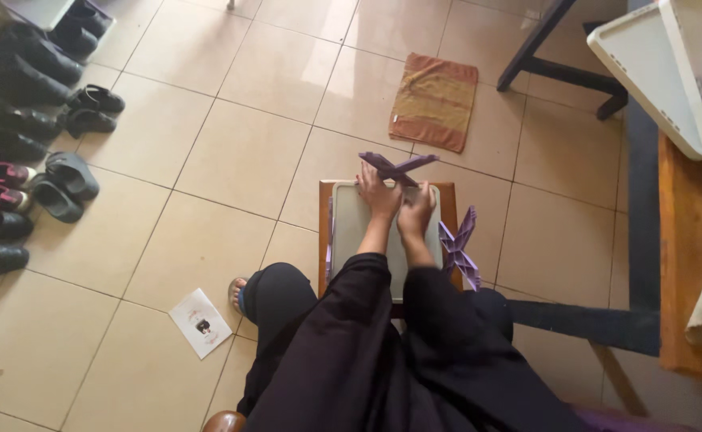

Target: The person assembles a stack of white plastic trays by inserting purple cross-shaped plastic supports between them. They repeatedly pick up trays and supports, fit the supports into the tray edges, and stack the trays on a small wooden stool.

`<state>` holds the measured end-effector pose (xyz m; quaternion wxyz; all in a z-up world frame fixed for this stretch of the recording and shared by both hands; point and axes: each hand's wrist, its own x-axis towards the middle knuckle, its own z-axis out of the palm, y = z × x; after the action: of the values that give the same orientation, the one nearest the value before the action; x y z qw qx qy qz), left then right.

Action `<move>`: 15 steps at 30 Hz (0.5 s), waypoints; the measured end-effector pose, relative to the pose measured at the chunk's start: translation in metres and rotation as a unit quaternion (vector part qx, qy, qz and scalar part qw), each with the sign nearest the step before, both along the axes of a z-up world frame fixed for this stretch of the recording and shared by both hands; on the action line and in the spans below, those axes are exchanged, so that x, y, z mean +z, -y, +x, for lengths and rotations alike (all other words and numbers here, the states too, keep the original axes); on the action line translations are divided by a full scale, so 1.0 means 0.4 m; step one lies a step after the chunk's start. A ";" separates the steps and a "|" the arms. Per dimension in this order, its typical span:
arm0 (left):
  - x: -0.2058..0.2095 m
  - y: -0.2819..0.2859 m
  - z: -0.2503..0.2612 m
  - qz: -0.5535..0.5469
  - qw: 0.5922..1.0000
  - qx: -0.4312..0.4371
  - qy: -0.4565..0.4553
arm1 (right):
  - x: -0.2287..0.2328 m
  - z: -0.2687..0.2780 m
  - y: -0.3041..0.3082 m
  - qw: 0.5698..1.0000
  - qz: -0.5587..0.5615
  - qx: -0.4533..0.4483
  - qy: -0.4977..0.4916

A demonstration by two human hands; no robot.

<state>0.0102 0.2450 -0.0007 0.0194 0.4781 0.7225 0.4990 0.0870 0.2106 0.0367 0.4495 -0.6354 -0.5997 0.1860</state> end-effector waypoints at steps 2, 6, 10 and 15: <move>0.002 -0.018 -0.003 -0.034 0.999 -0.001 0.018 | 0.070 0.012 0.124 0.996 -0.040 -0.017 -0.081; 0.062 0.020 0.029 -0.090 0.994 -0.026 0.061 | 0.324 0.073 0.290 0.924 0.008 0.116 -0.365; 0.231 0.086 0.051 0.085 0.981 -0.092 0.150 | 0.618 0.257 0.371 0.922 0.042 0.186 -0.336; 0.486 0.164 0.017 0.166 0.934 -0.241 0.203 | 0.778 0.444 0.338 0.957 0.005 0.167 -0.239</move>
<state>0.0169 0.1794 0.1935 0.2061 0.5229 0.4730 0.6785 0.2646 0.0755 0.3478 0.5452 -0.4608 -0.5735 0.4018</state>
